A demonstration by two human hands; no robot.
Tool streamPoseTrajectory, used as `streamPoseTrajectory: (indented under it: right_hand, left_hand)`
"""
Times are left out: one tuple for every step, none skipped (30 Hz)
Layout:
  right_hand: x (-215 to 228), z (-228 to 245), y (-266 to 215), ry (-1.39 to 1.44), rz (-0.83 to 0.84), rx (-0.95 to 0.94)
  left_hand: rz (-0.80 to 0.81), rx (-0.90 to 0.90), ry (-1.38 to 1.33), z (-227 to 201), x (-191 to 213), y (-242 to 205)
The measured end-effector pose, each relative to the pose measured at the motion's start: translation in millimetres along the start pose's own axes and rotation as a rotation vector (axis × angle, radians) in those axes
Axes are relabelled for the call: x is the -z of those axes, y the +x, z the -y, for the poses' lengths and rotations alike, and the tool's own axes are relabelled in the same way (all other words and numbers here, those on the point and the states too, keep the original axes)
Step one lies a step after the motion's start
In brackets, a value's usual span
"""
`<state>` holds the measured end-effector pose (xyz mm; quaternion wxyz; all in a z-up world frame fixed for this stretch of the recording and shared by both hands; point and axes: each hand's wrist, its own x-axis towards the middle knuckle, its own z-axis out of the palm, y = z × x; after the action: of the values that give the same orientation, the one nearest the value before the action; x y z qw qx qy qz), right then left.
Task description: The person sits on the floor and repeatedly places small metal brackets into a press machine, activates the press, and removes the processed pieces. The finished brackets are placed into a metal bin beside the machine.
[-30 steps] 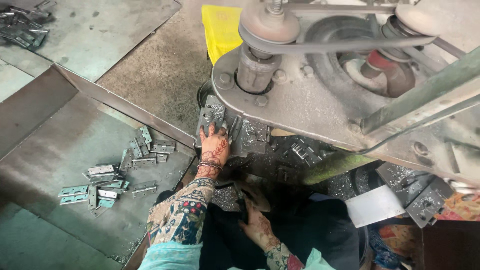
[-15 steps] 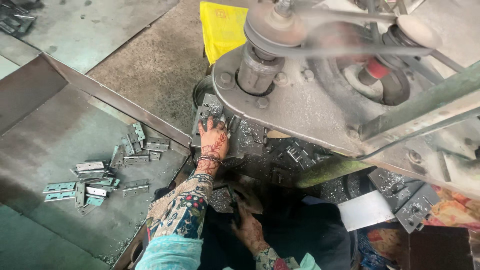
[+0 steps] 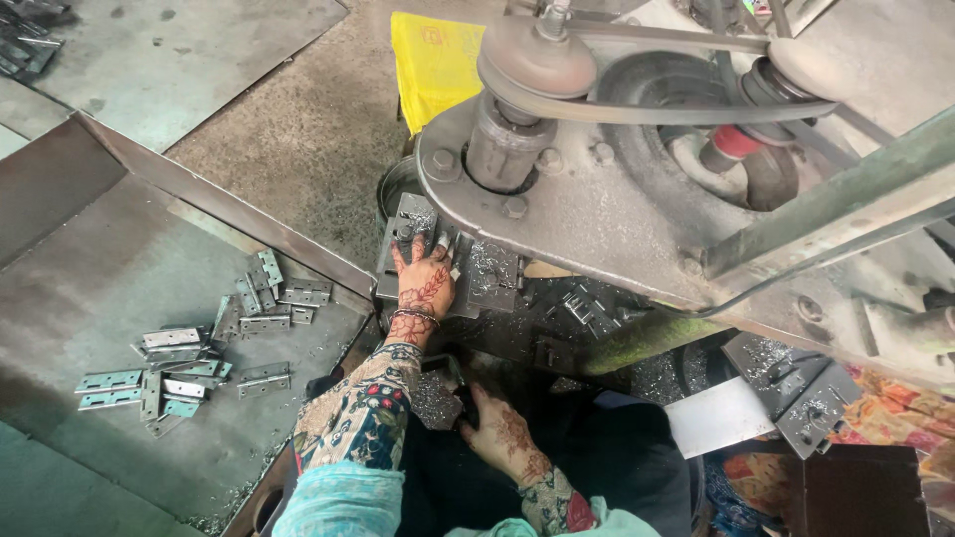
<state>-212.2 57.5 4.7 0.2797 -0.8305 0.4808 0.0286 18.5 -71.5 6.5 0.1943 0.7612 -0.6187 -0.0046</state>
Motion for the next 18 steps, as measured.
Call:
streamPoseTrajectory:
  right_hand:
    - [-7.2,-3.0,-1.4,-0.007,-0.044,0.03]
    - [-18.2,-6.2,-5.0,0.01,-0.003,-0.033]
    - [-32.0,-8.6,-9.5,0.026,0.037,-0.096]
    - [-44.9,-11.7,-12.8,0.047,0.074,-0.16]
    - [-55.0,-16.5,-15.6,0.06,0.05,-0.152]
    - [-60.0,-22.1,-11.6,0.064,0.022,-0.133]
    - [-62.1,-27.9,-4.2,0.068,-0.006,-0.114]
    - [-69.4,-30.5,-4.9,0.067,-0.017,-0.076]
    - [-76.5,-31.5,-9.1,0.066,-0.029,-0.037]
    - [-74.7,-34.9,-6.9,0.055,-0.056,0.003]
    - [-70.7,-36.5,-5.1,0.055,0.014,-0.048]
    - [-64.3,-35.6,-2.2,0.052,0.078,-0.096]
    - [-57.7,-32.3,-1.7,0.05,0.142,-0.145]
    - [-50.3,-27.9,-2.1,0.023,0.058,-0.057]
    - [-40.9,-23.6,-1.3,-0.004,-0.025,0.032]
    - [-34.6,-18.3,-5.7,-0.026,-0.105,0.112]
    - [-27.4,-13.6,-8.5,-0.001,-0.067,0.076]
    - [-17.9,-10.1,-8.5,0.023,-0.03,0.043]
  left_hand:
    - [-0.003,-0.002,-0.007,-1.2,0.2,2.3]
    - [0.0,0.001,-0.013,-1.9,-0.6,0.8]
    - [-0.008,0.006,-0.017,-2.8,-1.4,-0.3]
    - [-0.015,0.007,-0.018,-2.7,-1.6,-0.6]
    - [-0.022,0.008,-0.018,-3.2,-1.8,-1.4]
    - [-0.001,0.015,-0.003,-3.3,-0.4,2.7]
    - [0.02,0.022,0.012,-2.8,1.0,7.1]
    - [0.059,0.024,0.03,-0.9,0.0,-0.1]
    - [0.036,0.021,0.031,1.3,-1.4,-8.1]
    - [-0.003,0.013,0.024,-0.3,-1.8,-5.3]
    - [-0.042,0.005,0.018,-1.6,-1.8,-3.4]
    - [-0.044,0.006,0.009,-2.5,-0.6,-0.9]
    - [-0.045,0.006,0.001,-3.1,0.6,-0.2]
    - [-0.042,0.01,-0.005,-1.6,1.6,-1.8]
    - [-0.038,0.015,-0.002,-0.1,2.8,-1.5]
    - [-0.024,0.013,-0.001,-0.7,2.0,-4.2]
    - [-0.011,0.012,0.0,-1.4,1.3,-7.0]
    - [-0.007,0.003,0.016,-1.8,1.6,-10.0]
